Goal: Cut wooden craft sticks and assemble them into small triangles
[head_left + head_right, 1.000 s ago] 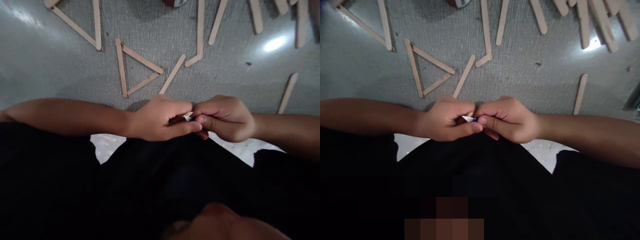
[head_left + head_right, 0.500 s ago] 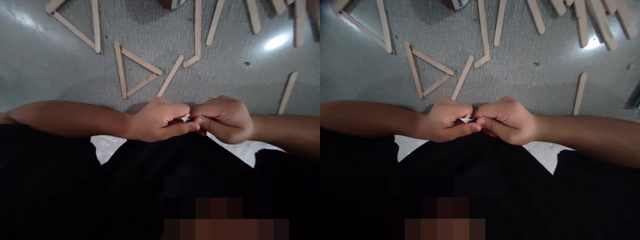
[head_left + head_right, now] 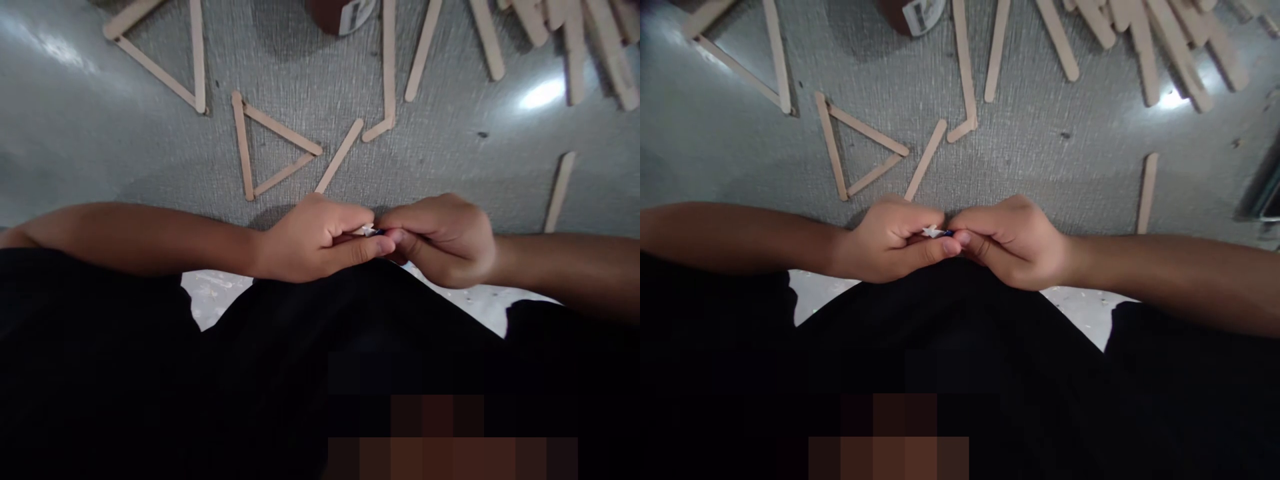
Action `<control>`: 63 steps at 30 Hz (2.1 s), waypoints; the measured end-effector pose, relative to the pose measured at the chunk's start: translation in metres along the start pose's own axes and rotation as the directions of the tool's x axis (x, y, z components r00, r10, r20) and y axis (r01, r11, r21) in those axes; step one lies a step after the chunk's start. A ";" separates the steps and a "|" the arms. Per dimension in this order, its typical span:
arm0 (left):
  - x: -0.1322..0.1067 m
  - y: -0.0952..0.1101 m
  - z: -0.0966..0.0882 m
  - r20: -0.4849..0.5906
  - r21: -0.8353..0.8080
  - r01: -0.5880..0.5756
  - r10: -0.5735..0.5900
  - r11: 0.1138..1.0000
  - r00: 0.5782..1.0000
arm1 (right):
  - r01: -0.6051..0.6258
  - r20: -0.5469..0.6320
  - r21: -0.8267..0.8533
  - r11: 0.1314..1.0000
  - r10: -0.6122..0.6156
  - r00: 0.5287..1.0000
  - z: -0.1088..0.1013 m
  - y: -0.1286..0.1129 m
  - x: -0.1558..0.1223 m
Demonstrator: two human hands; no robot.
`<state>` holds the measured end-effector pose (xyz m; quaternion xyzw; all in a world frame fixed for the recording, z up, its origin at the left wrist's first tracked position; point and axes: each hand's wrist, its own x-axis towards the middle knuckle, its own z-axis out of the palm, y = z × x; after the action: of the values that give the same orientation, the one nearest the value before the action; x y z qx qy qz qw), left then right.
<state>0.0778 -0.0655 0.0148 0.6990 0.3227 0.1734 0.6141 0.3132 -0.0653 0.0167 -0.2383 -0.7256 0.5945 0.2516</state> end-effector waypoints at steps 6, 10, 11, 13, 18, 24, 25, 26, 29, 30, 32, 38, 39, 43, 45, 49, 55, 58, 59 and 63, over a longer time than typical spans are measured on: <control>-0.004 0.002 -0.001 -0.021 0.042 -0.003 0.003 0.999 1.000 | -0.095 -0.207 0.184 0.978 0.133 0.969 -0.002 0.004 -0.009; -0.003 0.003 -0.001 -0.015 -0.002 0.026 -0.026 1.000 1.000 | -0.055 -0.122 0.257 0.965 0.089 0.989 -0.005 0.005 -0.007; -0.003 0.003 -0.002 -0.013 -0.012 0.029 -0.029 1.000 1.000 | -0.049 -0.054 0.257 0.965 0.065 0.996 -0.005 0.005 -0.005; -0.001 0.003 -0.002 0.002 -0.013 0.037 -0.037 0.999 0.999 | -0.039 0.056 0.242 0.969 0.027 0.998 -0.004 0.006 -0.002; 0.001 0.002 -0.003 0.029 -0.004 0.021 -0.021 1.000 0.999 | -0.050 0.087 0.233 0.971 0.030 0.996 -0.001 0.007 0.002; 0.001 0.000 -0.002 0.017 0.028 -0.045 0.045 0.999 0.999 | -0.083 0.083 0.212 0.974 0.067 0.994 -0.001 0.004 0.003; 0.001 0.000 -0.002 0.011 0.028 -0.051 0.050 0.998 0.999 | -0.081 0.072 0.198 0.977 0.068 0.995 -0.001 0.003 0.002; 0.001 0.000 -0.002 0.006 0.028 -0.051 0.051 0.998 0.999 | -0.078 0.059 0.181 0.980 0.068 0.996 0.000 0.003 0.002; 0.001 0.000 -0.001 -0.007 0.034 -0.034 0.034 0.999 0.999 | -0.060 0.028 0.130 0.990 0.057 0.998 0.000 0.002 0.001; 0.001 -0.001 -0.001 -0.007 0.038 -0.028 0.028 0.999 1.000 | -0.049 0.020 0.117 0.992 0.047 0.999 0.001 0.002 0.001; 0.001 -0.001 -0.001 -0.004 0.047 -0.020 0.020 0.999 1.000 | -0.029 0.009 0.092 0.995 0.028 1.000 0.001 0.001 0.000; -0.003 -0.001 0.002 -0.039 0.053 -0.062 0.064 0.997 0.997 | -0.016 -0.001 0.015 1.000 0.016 1.000 0.003 -0.002 -0.003; -0.004 -0.001 0.003 -0.045 0.046 -0.072 0.074 0.996 0.996 | -0.010 0.000 -0.003 1.000 0.010 1.000 0.003 -0.002 -0.003; -0.006 -0.001 0.005 -0.069 0.021 -0.113 0.114 0.993 0.991 | 0.015 -0.016 -0.029 0.999 -0.016 1.000 0.005 -0.002 -0.005; -0.005 0.001 0.003 -0.069 0.015 -0.106 0.107 0.994 0.992 | 0.002 -0.029 -0.024 1.000 -0.003 1.000 0.005 -0.002 -0.005; -0.003 0.004 0.000 -0.064 -0.020 -0.067 0.066 0.998 0.996 | -0.030 -0.042 -0.034 0.999 0.028 0.999 0.006 -0.003 -0.006; -0.008 0.004 0.001 -0.069 -0.023 -0.028 0.026 0.999 0.997 | -0.056 -0.156 -0.037 0.998 0.050 0.986 0.005 0.004 -0.011; -0.011 0.004 0.002 -0.102 0.023 -0.078 0.080 0.997 0.992 | -0.059 -0.361 0.095 0.994 0.089 0.928 -0.002 0.010 -0.014; -0.011 0.004 0.002 -0.104 0.018 -0.066 0.068 0.998 0.992 | -0.042 -0.381 0.131 0.990 0.089 0.920 -0.004 0.011 -0.014; -0.008 0.003 0.002 -0.090 -0.064 0.012 -0.018 0.998 0.996 | -0.018 -0.164 0.155 0.988 0.044 0.986 -0.009 0.010 -0.008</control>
<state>0.0745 -0.0723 0.0188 0.6683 0.3496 0.2104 0.6220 0.3257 -0.0618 0.0079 -0.2784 -0.6505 0.6302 0.3196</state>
